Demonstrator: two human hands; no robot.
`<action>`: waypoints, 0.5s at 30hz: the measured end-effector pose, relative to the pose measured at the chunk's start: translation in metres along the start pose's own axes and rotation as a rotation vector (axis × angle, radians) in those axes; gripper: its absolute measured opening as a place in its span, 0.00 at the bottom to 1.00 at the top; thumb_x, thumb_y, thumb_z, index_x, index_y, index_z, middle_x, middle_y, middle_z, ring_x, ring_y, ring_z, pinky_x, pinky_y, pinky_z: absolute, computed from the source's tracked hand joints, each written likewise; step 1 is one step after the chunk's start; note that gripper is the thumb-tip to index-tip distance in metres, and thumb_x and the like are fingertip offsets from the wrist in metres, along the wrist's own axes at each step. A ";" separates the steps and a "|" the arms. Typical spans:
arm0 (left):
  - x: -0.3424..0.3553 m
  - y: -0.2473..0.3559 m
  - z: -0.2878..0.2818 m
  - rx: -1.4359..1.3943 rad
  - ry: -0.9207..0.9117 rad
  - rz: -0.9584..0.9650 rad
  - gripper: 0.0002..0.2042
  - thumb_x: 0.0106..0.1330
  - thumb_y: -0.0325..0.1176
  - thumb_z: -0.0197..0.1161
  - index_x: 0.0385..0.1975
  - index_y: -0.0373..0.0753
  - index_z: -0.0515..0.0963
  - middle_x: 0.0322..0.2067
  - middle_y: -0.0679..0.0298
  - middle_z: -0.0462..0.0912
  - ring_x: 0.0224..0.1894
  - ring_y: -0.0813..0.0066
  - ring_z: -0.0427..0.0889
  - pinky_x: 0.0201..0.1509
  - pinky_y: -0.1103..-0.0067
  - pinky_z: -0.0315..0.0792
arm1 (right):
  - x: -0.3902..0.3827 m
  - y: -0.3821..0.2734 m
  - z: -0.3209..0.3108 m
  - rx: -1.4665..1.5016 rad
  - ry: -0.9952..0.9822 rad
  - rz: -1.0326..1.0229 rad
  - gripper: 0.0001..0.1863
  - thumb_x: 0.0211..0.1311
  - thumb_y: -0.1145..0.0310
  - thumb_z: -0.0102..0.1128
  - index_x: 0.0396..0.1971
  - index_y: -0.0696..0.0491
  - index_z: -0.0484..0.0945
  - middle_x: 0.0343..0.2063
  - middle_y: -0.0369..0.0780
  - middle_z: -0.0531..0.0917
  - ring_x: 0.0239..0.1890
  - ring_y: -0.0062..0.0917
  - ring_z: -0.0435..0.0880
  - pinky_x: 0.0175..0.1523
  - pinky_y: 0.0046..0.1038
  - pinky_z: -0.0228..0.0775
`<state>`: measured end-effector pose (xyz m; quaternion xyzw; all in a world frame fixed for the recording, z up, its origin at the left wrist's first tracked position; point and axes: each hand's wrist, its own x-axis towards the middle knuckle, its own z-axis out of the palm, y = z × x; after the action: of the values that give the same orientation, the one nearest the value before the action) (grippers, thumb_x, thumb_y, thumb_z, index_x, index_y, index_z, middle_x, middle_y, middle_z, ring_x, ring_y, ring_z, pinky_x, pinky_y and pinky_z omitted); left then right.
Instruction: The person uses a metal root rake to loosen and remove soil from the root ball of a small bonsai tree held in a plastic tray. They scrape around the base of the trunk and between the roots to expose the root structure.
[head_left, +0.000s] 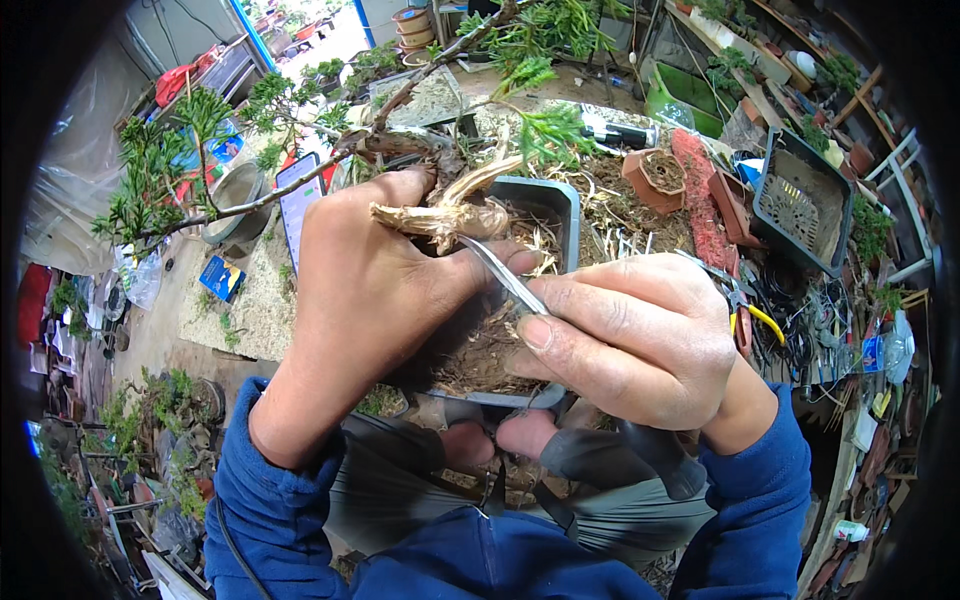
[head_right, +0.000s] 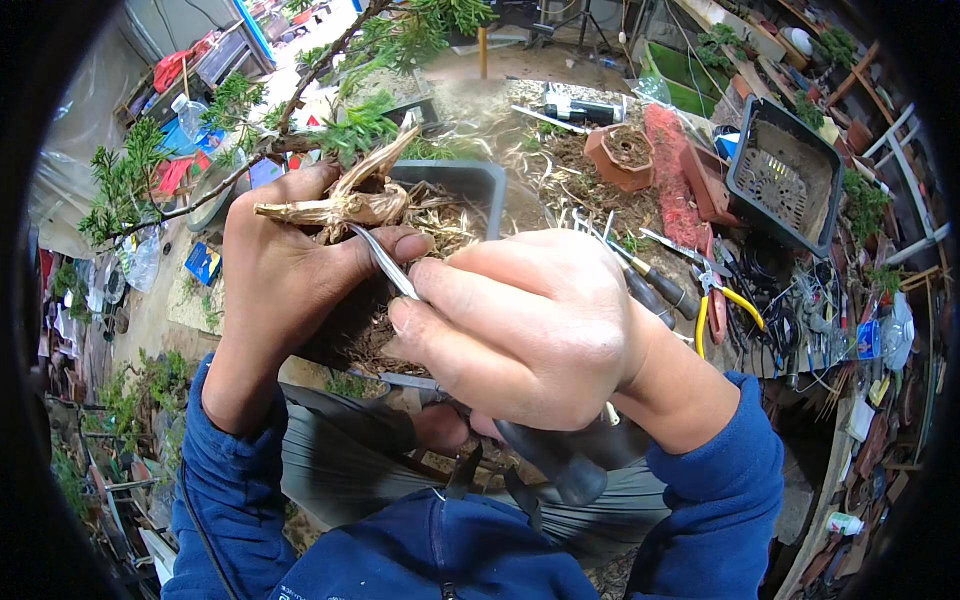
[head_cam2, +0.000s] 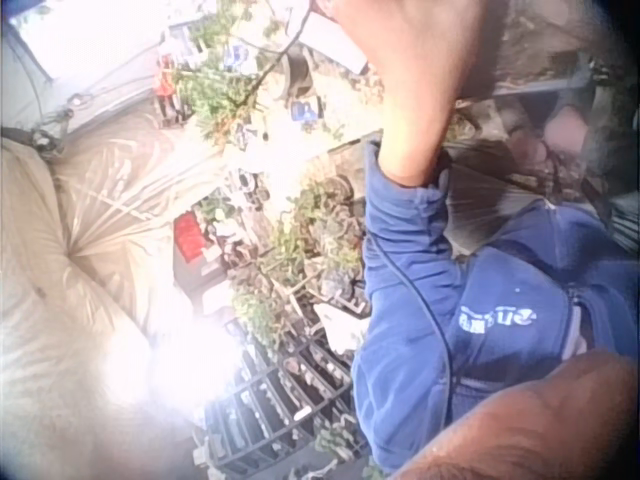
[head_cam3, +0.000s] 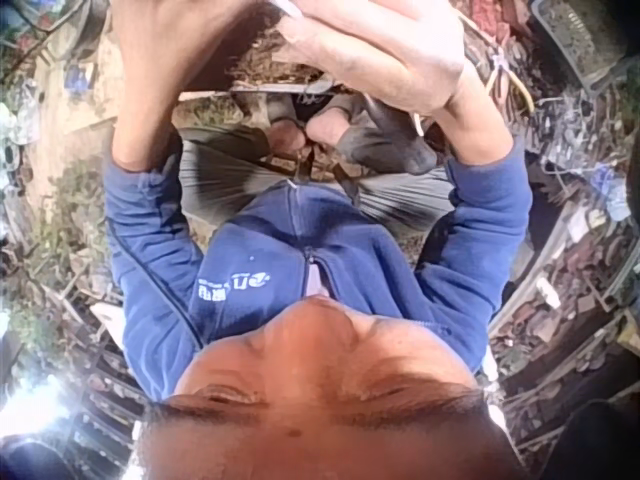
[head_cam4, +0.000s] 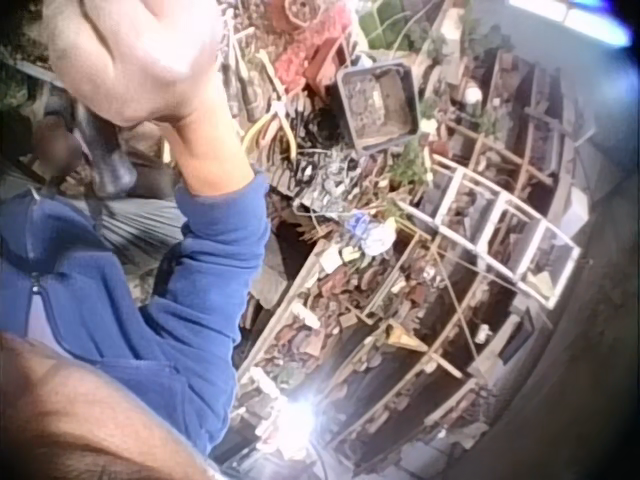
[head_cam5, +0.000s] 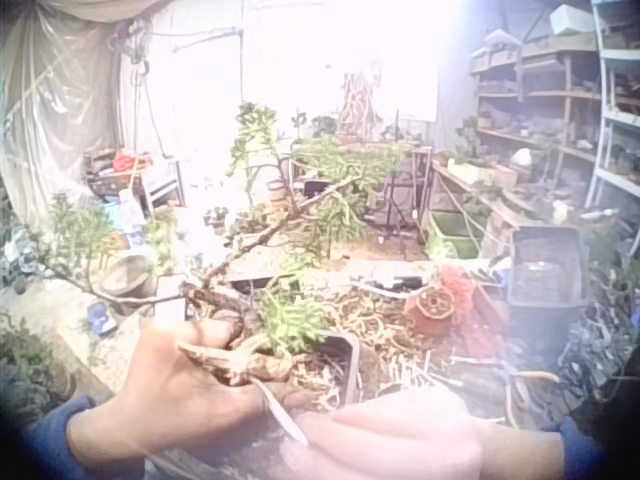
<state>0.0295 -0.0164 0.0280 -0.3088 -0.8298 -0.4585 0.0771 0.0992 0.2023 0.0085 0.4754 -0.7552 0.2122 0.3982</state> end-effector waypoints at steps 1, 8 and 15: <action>0.000 0.001 -0.001 0.036 -0.005 0.008 0.15 0.53 0.35 0.84 0.35 0.32 0.89 0.29 0.55 0.91 0.28 0.76 0.88 0.34 0.76 0.79 | -0.001 0.000 -0.001 0.019 0.002 0.025 0.16 0.53 0.67 0.73 0.39 0.61 0.85 0.33 0.47 0.87 0.26 0.35 0.88 0.28 0.31 0.81; -0.012 -0.013 -0.007 -0.207 -0.010 0.035 0.18 0.56 0.24 0.77 0.47 0.28 0.85 0.38 0.58 0.92 0.38 0.78 0.88 0.41 0.79 0.80 | -0.011 -0.023 -0.018 0.260 0.278 0.551 0.17 0.70 0.65 0.69 0.47 0.64 0.80 0.34 0.52 0.89 0.29 0.33 0.89 0.37 0.34 0.84; -0.009 -0.054 -0.035 -1.231 0.243 -0.506 0.23 0.65 0.17 0.51 0.61 0.20 0.74 0.57 0.40 0.84 0.61 0.50 0.84 0.68 0.62 0.77 | -0.046 -0.068 0.000 0.684 0.816 1.096 0.18 0.71 0.66 0.66 0.50 0.66 0.79 0.35 0.51 0.88 0.32 0.29 0.89 0.42 0.29 0.83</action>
<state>-0.0001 -0.0696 0.0060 -0.0391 -0.4496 -0.8829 -0.1298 0.1702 0.1966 -0.0321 0.0135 -0.5683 0.7603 0.3142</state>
